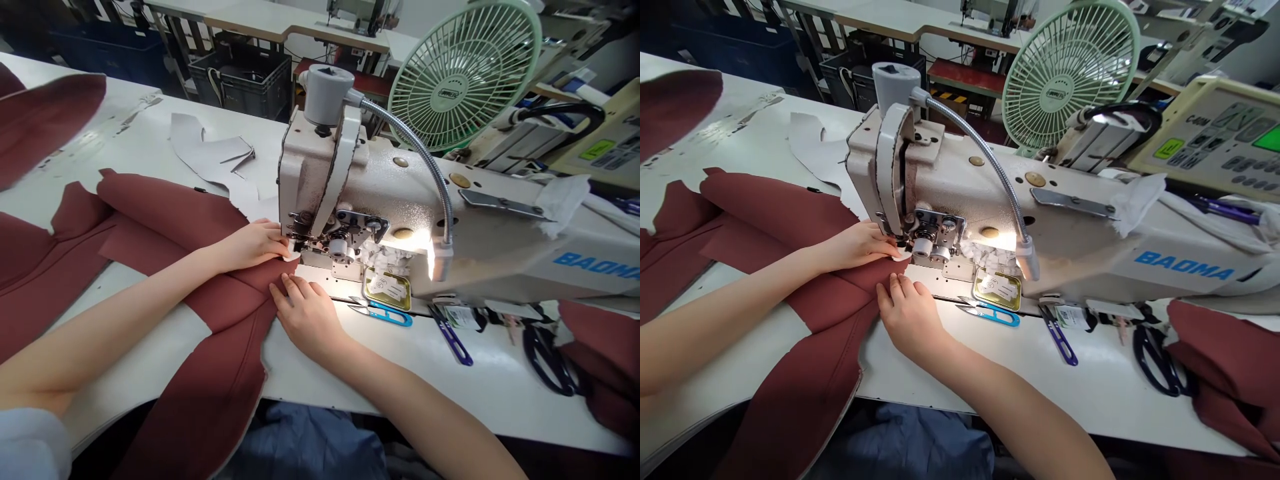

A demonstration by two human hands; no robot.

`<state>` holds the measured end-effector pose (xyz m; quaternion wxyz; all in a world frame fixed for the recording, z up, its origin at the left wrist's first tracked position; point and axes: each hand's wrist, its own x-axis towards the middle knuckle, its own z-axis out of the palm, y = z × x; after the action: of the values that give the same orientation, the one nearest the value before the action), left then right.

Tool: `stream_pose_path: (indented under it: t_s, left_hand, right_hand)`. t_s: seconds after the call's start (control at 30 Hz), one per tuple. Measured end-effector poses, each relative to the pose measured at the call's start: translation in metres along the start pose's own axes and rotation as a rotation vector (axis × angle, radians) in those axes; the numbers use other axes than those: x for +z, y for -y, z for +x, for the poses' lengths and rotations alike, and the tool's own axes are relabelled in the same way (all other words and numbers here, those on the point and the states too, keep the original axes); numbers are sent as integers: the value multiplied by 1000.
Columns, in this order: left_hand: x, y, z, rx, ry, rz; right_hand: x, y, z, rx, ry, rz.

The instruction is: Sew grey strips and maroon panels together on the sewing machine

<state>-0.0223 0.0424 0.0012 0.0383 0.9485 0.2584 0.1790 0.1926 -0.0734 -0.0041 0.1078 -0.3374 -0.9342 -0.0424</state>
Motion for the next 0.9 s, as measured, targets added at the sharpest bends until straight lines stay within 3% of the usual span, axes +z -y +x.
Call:
stream_pose_path:
  t_s: [0.53,0.8,0.9]
  left_hand:
    - [17,-35,9,-42,-31,155]
    - [0,-11,4,26,-68,101]
    - [-6,-8,6,62,-18,104]
  right_hand:
    - [14,-14,3,33,-6,9]
    - [11,-5,0,2,-33,23]
    - [9,-2,-1,-11,-39,1]
